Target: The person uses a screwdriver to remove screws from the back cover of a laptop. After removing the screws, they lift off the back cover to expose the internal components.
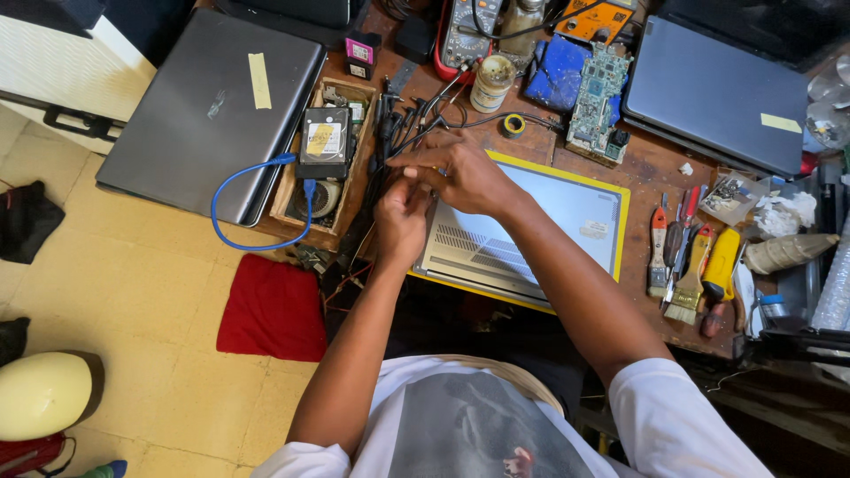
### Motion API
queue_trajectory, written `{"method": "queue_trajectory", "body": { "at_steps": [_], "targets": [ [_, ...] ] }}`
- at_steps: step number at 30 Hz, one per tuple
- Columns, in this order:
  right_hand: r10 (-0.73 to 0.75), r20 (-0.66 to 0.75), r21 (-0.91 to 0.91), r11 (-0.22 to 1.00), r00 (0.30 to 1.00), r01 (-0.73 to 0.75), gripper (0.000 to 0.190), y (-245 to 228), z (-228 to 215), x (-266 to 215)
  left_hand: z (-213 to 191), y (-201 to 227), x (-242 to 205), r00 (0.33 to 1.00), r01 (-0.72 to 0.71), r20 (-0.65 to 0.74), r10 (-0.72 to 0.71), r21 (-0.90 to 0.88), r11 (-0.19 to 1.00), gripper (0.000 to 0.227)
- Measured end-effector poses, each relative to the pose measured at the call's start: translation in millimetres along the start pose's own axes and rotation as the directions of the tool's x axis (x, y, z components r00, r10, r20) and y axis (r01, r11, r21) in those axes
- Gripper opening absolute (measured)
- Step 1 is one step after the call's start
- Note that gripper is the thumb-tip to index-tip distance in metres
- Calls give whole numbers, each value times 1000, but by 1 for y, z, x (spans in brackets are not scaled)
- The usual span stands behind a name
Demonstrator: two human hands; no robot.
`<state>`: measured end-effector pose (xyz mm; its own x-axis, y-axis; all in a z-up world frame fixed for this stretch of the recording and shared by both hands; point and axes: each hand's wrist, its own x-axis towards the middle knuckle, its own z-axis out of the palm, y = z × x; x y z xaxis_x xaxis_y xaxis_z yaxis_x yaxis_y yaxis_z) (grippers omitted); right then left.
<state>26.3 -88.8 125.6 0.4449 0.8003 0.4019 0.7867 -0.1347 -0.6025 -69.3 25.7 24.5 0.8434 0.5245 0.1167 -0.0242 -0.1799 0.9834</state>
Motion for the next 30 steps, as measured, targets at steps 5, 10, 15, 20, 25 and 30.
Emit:
{"method": "queue_trajectory", "body": {
  "at_steps": [5, 10, 15, 20, 25, 30],
  "targets": [
    [-26, -50, -52, 998, 998, 24, 28, 17, 12, -3, 7, -1, 2, 997, 56, -63, -50, 104, 993, 10],
    [-18, -6, -57, 998, 1000, 18, 29, 28, 16, -5, -4, 28, 0, 999, 27, -18, -27, 54, 998, 12],
    [-29, 19, -78, 996, 999, 30, 26, 8, 9, -2, 4, -5, 3, 999, 13, -37, -9, 118, 993, 8],
    [-7, 7, -47, 999, 1000, 8, 32, 14, 11, -4, 6, 8, -3, 1000, 21, -21, -22, -41, 999, 41],
    [-9, 35, -55, 998, 999, 11, 32, 17, 11, -8, 2, -11, 0, 999, -23, -26, 24, 33, 999, 7],
    [-32, -13, -86, 996, 999, 31, 30, 29, 19, -10, 3, 9, -6, 998, -20, -64, 21, 22, 1000, 17]
  ]
}}
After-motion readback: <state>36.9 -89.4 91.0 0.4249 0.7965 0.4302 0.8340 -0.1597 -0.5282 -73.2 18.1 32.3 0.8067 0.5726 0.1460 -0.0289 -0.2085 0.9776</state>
